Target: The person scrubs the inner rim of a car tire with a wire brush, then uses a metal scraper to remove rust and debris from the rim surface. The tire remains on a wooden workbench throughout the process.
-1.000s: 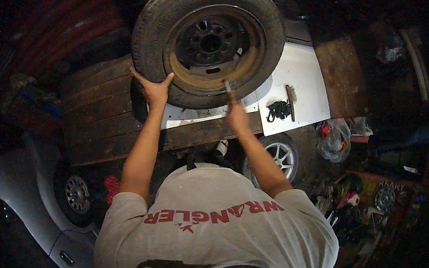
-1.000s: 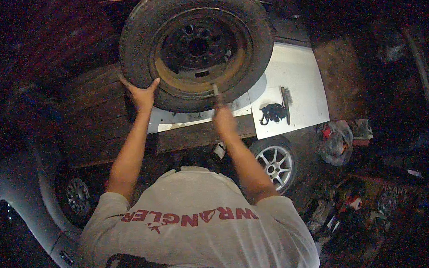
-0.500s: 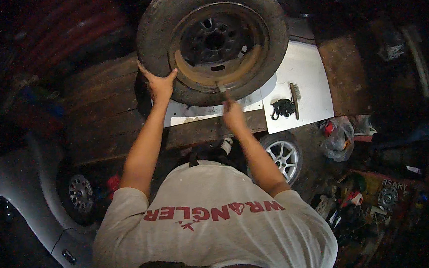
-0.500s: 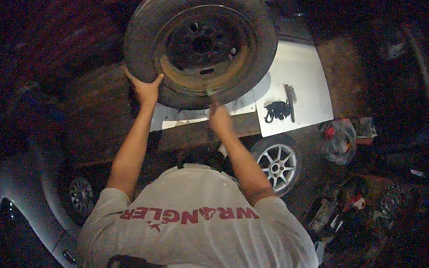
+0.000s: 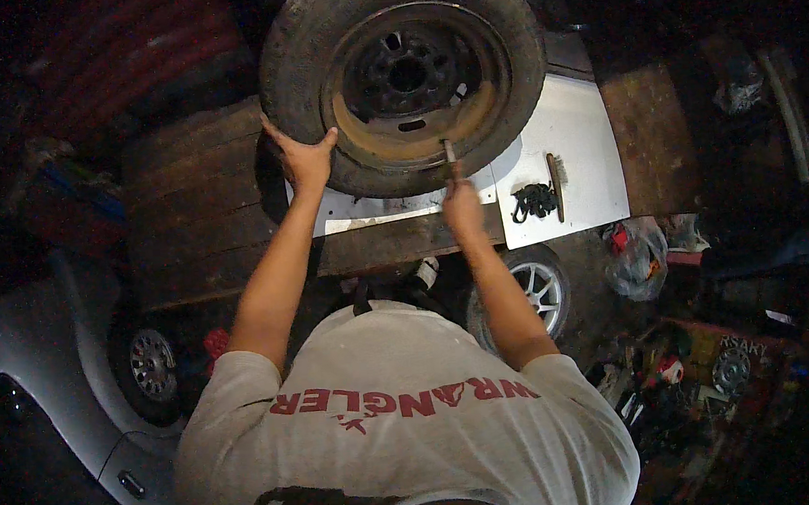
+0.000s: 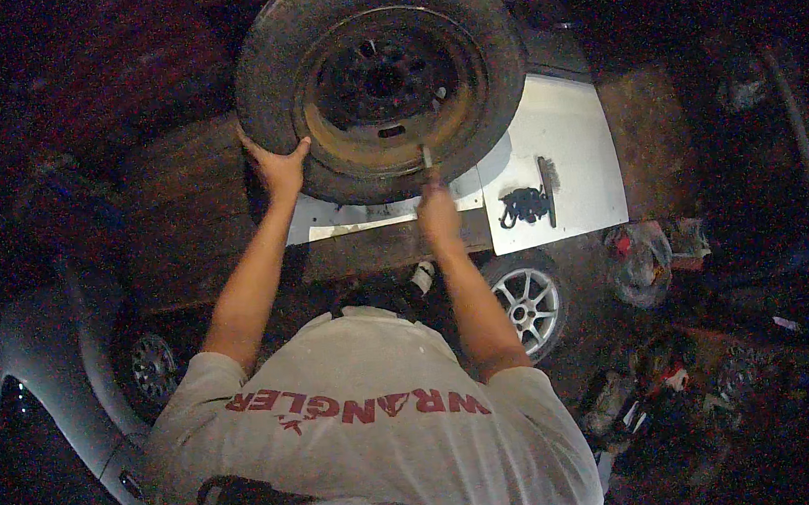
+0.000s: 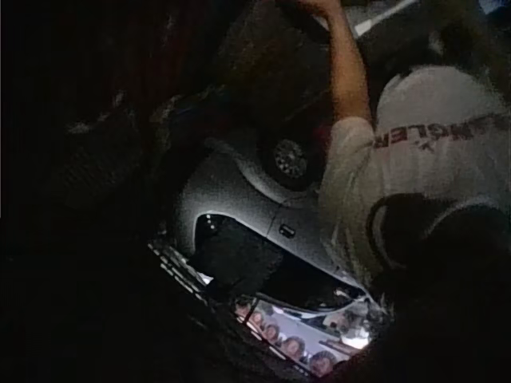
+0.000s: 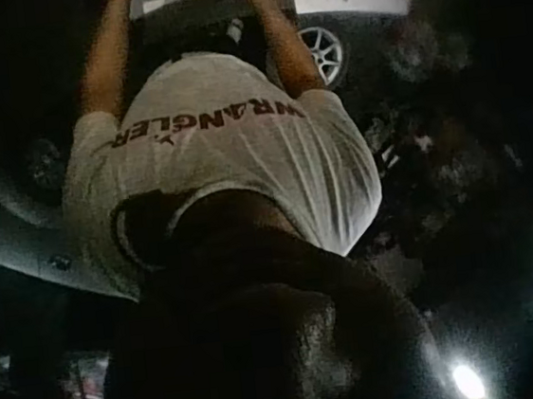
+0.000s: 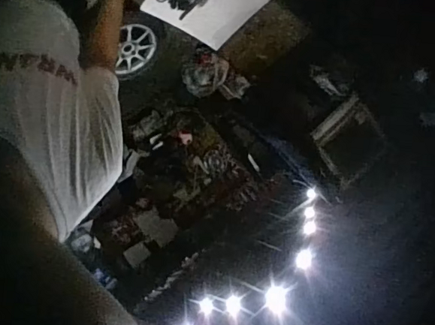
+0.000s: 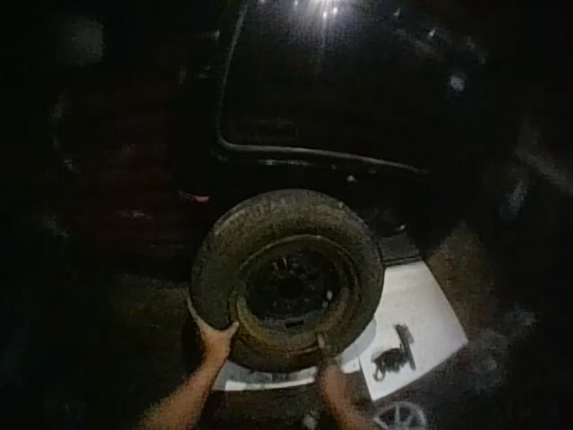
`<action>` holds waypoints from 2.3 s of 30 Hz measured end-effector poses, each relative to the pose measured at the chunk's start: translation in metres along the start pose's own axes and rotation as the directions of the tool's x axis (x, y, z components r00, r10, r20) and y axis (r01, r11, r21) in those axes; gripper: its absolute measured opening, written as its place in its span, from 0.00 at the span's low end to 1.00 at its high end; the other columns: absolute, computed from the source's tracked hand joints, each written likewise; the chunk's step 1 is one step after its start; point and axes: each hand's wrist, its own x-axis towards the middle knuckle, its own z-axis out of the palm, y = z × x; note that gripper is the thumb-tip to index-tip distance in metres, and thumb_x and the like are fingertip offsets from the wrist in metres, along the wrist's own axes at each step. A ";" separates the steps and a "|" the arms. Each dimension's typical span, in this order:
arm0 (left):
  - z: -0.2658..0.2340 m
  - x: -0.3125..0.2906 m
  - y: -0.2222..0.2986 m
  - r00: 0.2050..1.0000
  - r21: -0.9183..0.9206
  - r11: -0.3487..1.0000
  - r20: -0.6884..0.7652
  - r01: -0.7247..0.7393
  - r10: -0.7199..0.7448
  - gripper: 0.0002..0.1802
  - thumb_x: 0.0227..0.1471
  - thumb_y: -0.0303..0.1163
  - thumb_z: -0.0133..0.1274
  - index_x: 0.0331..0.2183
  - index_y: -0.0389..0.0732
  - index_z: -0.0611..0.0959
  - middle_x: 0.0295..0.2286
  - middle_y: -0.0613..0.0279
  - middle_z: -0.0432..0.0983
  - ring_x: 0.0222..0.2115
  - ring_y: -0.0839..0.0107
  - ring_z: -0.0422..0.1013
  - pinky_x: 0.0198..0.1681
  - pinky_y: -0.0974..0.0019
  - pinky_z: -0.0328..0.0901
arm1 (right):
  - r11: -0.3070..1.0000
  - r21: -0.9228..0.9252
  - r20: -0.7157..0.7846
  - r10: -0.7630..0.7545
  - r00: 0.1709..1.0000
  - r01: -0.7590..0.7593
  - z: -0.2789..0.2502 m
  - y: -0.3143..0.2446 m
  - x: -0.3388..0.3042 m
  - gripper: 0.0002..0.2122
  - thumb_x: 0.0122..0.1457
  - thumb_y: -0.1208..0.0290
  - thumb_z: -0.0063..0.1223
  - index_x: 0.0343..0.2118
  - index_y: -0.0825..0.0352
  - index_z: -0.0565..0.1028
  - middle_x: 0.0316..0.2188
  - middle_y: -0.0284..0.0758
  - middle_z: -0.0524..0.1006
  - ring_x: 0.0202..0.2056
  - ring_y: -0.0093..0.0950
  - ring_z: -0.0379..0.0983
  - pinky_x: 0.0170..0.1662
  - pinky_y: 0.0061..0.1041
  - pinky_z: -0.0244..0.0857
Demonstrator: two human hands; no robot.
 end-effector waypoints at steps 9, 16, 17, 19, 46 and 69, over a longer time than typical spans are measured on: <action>-0.002 0.003 0.002 1.000 -0.003 1.000 0.006 0.025 -0.025 0.70 0.33 0.40 0.71 0.65 0.45 0.38 0.61 0.34 0.47 0.61 0.41 0.51 0.62 0.51 0.51 | 0.997 0.035 0.017 -0.068 0.998 0.067 -0.016 -0.004 0.011 0.19 0.62 0.67 0.44 0.55 0.68 0.69 0.31 0.56 0.76 0.35 0.55 0.74 0.39 0.50 0.67; -0.006 0.005 0.006 0.996 0.037 0.997 0.047 0.071 -0.073 0.71 0.34 0.43 0.71 0.65 0.46 0.36 0.61 0.33 0.49 0.57 0.38 0.57 0.60 0.50 0.55 | 0.996 -0.004 0.134 -0.087 0.987 0.088 0.010 -0.036 -0.018 0.24 0.61 0.70 0.43 0.61 0.65 0.61 0.31 0.56 0.76 0.35 0.54 0.74 0.38 0.49 0.67; -0.005 0.005 0.002 0.998 0.042 0.998 0.042 0.053 -0.055 0.71 0.34 0.43 0.71 0.65 0.46 0.36 0.60 0.33 0.50 0.57 0.37 0.58 0.59 0.50 0.55 | 0.996 0.010 0.126 -0.093 0.988 0.093 -0.004 -0.018 -0.003 0.25 0.60 0.72 0.43 0.62 0.65 0.58 0.31 0.55 0.76 0.34 0.54 0.74 0.37 0.49 0.67; -0.001 0.003 -0.001 1.000 0.079 0.997 0.007 0.023 -0.023 0.71 0.34 0.43 0.71 0.65 0.46 0.36 0.60 0.33 0.50 0.57 0.37 0.58 0.59 0.50 0.55 | 0.998 0.007 0.074 -0.067 0.995 0.067 -0.017 -0.007 0.007 0.25 0.60 0.72 0.43 0.62 0.65 0.59 0.30 0.55 0.76 0.34 0.54 0.74 0.37 0.49 0.67; -0.002 -0.001 0.001 1.000 0.003 1.000 0.003 0.017 -0.017 0.70 0.34 0.40 0.71 0.65 0.45 0.37 0.60 0.34 0.49 0.60 0.40 0.52 0.61 0.49 0.52 | 0.990 -0.130 0.043 -0.054 0.998 0.059 0.003 0.002 0.001 0.29 0.58 0.73 0.44 0.65 0.60 0.54 0.34 0.54 0.76 0.35 0.52 0.75 0.37 0.52 0.67; 0.002 0.002 0.001 0.999 -0.036 0.999 0.014 0.038 -0.037 0.69 0.34 0.37 0.71 0.65 0.43 0.39 0.61 0.33 0.48 0.61 0.42 0.49 0.63 0.50 0.48 | 0.884 -0.392 -0.004 -0.279 0.960 0.255 -0.104 0.045 0.077 0.23 0.63 0.68 0.38 0.62 0.56 0.60 0.31 0.50 0.77 0.32 0.49 0.76 0.33 0.48 0.70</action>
